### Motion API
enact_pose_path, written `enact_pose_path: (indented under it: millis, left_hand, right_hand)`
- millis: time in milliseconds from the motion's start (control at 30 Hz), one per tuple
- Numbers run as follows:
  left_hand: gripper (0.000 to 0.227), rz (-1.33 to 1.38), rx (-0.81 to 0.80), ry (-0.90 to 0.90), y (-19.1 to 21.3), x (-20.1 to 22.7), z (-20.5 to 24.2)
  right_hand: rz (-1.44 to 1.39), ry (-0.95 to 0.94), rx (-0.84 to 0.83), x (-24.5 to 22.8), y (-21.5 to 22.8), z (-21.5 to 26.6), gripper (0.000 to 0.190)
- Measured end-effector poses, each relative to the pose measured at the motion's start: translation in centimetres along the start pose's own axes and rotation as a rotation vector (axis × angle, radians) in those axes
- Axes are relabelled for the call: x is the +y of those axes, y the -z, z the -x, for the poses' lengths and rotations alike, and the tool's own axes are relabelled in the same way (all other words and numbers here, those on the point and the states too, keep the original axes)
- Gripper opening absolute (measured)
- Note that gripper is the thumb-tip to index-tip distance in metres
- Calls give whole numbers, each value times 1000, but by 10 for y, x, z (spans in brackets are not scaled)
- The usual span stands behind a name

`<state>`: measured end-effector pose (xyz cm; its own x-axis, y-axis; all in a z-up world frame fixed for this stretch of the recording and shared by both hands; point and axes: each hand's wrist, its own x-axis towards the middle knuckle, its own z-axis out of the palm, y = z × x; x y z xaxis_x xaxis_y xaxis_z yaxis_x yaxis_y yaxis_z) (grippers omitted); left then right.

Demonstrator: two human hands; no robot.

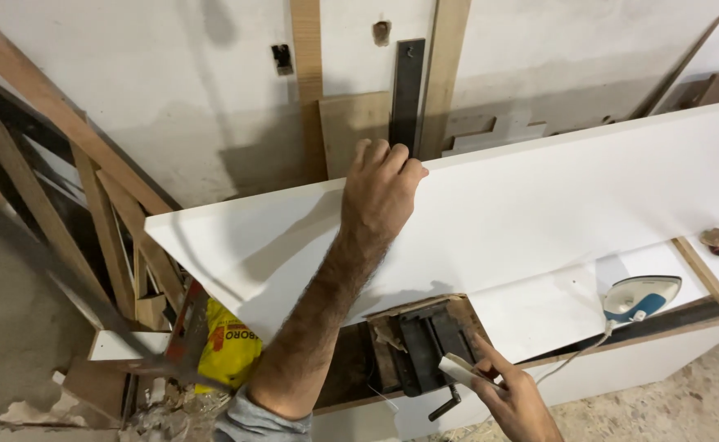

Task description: The person sands the edge of a long white board using a sanding block. They move the block back and forth along the edge, occasionally pausing to wipe the surface with their hand.

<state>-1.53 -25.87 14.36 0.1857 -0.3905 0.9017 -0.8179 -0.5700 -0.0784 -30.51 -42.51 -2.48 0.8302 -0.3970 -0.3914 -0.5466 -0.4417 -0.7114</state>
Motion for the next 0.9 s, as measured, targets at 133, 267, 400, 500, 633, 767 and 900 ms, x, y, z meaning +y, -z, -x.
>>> enact_pose_path:
  millis: [133, 267, 400, 500, 633, 767, 900]
  left_hand:
    - [22, -21, 5, -6, -20, 12, -6]
    - [24, -40, 15, -15, -34, 21, -15]
    - [2, -33, -90, 83, -37, 0, -2]
    - [15, -112, -74, 196, 22, -32, -8]
    - [11, -205, -113, 372, 20, -100, 4]
    - [34, -307, -156, 450, 14, -115, 20]
    - [50, -134, -525, 769, 7, -127, 23]
  right_hand:
    - [-20, 92, 22, 26, 4, -7, 72]
    - [-118, 158, -16, 32, 7, -12, 67]
    - [-277, 324, 63, 0, 7, 2, 73]
    - [-90, 531, 305, -9, -5, -26, 73]
    - [-106, 895, 583, -87, -21, -63, 72]
    - [-727, 956, 627, -201, -29, -109, 45]
    - [47, 1247, 979, -259, -45, -161, 40]
